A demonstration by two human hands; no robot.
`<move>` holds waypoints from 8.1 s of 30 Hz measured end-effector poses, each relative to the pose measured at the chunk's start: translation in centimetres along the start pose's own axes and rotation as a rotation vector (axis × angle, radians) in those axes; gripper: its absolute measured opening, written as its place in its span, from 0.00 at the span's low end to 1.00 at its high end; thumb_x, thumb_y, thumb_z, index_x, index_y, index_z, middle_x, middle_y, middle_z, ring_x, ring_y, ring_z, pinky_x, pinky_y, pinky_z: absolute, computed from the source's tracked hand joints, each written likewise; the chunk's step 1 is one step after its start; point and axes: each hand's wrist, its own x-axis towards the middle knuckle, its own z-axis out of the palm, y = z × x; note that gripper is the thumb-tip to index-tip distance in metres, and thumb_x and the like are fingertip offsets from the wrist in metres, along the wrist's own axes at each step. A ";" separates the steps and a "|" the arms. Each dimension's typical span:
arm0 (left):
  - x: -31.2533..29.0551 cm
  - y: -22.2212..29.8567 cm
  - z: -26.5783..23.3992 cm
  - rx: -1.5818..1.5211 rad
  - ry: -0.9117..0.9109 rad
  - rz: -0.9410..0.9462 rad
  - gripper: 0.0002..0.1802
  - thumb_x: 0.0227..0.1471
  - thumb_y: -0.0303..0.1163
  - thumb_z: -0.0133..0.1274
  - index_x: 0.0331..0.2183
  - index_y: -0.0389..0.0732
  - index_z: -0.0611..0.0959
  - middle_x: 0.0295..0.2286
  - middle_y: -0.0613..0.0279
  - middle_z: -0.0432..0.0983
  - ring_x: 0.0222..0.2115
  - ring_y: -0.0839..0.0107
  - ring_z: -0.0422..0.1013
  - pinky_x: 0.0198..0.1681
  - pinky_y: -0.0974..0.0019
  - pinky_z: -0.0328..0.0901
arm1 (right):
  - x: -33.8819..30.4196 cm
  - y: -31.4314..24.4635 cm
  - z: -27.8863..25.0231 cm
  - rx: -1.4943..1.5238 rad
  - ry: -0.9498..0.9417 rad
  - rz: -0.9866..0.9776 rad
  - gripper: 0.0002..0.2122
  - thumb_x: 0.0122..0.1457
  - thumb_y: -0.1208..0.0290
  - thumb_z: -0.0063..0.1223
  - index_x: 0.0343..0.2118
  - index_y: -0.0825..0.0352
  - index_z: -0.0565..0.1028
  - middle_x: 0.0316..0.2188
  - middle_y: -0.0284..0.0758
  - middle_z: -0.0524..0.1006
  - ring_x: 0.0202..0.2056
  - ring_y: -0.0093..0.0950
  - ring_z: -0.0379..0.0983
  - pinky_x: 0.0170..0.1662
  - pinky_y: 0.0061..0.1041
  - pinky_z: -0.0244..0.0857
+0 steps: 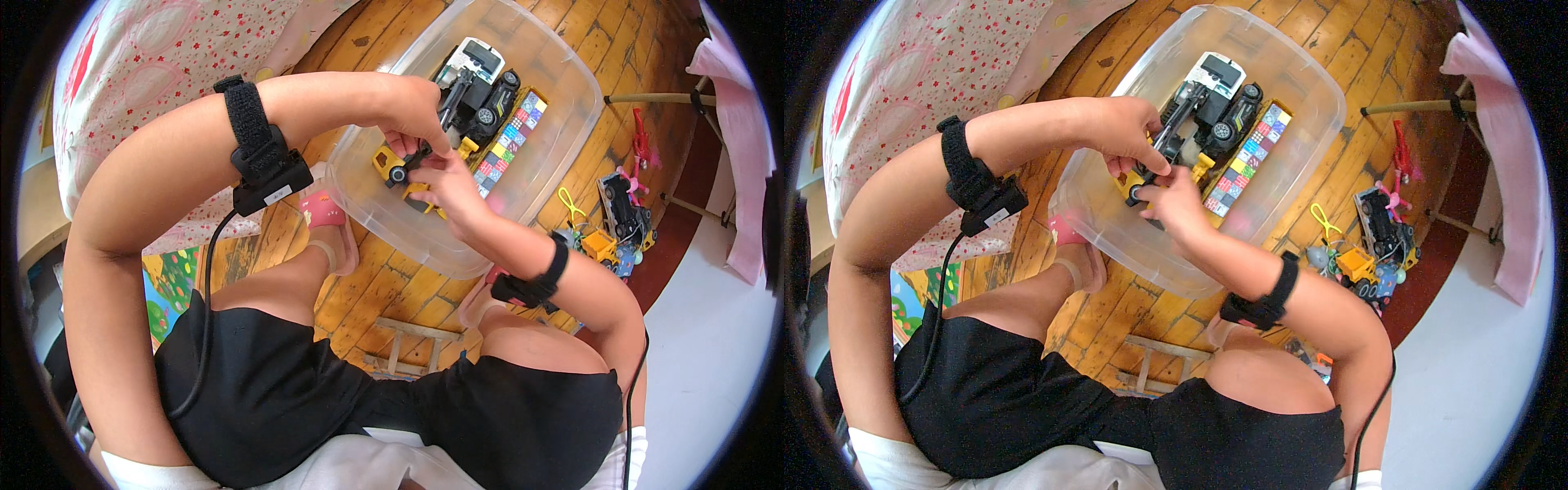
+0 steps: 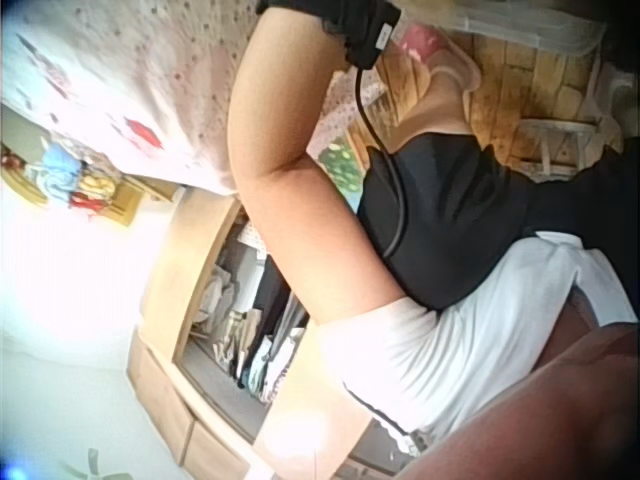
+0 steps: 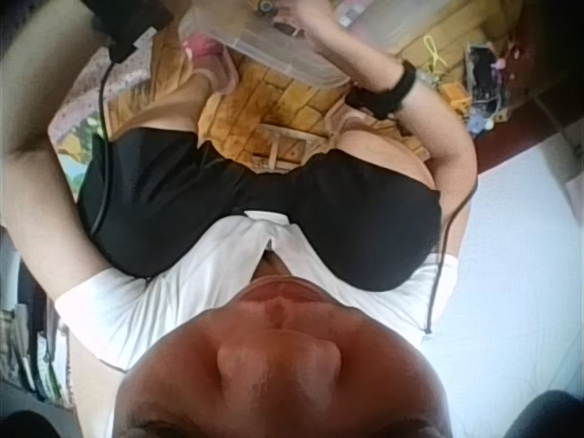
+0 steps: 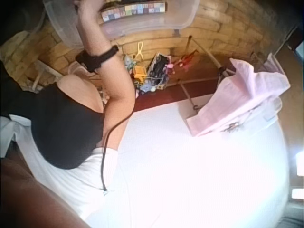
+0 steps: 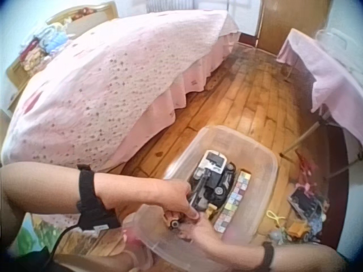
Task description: The person organizes various toys on a wooden floor by placing them into a large clear plastic bin, handling items like toy trucks, cars, and building blocks by hand.
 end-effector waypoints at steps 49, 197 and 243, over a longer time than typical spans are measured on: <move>12.1 -2.3 1.7 1.278 -0.262 0.057 0.29 0.47 0.43 0.62 0.51 0.48 0.80 0.52 0.51 0.71 0.53 0.51 0.67 0.58 0.57 0.62 | -3.0 -4.9 -7.0 0.002 -0.284 -0.330 0.16 0.63 0.68 0.56 0.54 0.64 0.73 0.42 0.27 0.72 0.42 0.16 0.68 0.47 0.20 0.66; 5.2 13.1 16.7 0.186 0.868 0.591 0.18 0.52 0.22 0.59 0.46 0.44 0.82 0.47 0.60 0.71 0.30 0.77 0.70 0.32 0.73 0.67 | -3.1 12.5 -33.2 -1.412 0.985 -0.346 0.10 0.51 0.80 0.52 0.38 0.68 0.74 0.38 0.41 0.75 0.44 0.41 0.71 0.49 0.37 0.65; 9.9 10.0 3.6 -0.631 0.859 0.729 0.17 0.59 0.32 0.58 0.47 0.35 0.82 0.37 0.64 0.79 0.32 0.80 0.73 0.37 0.75 0.67 | -13.7 -5.6 -19.5 -0.552 0.711 -1.249 0.17 0.70 0.58 0.42 0.42 0.66 0.79 0.28 0.37 0.73 0.26 0.33 0.69 0.31 0.27 0.63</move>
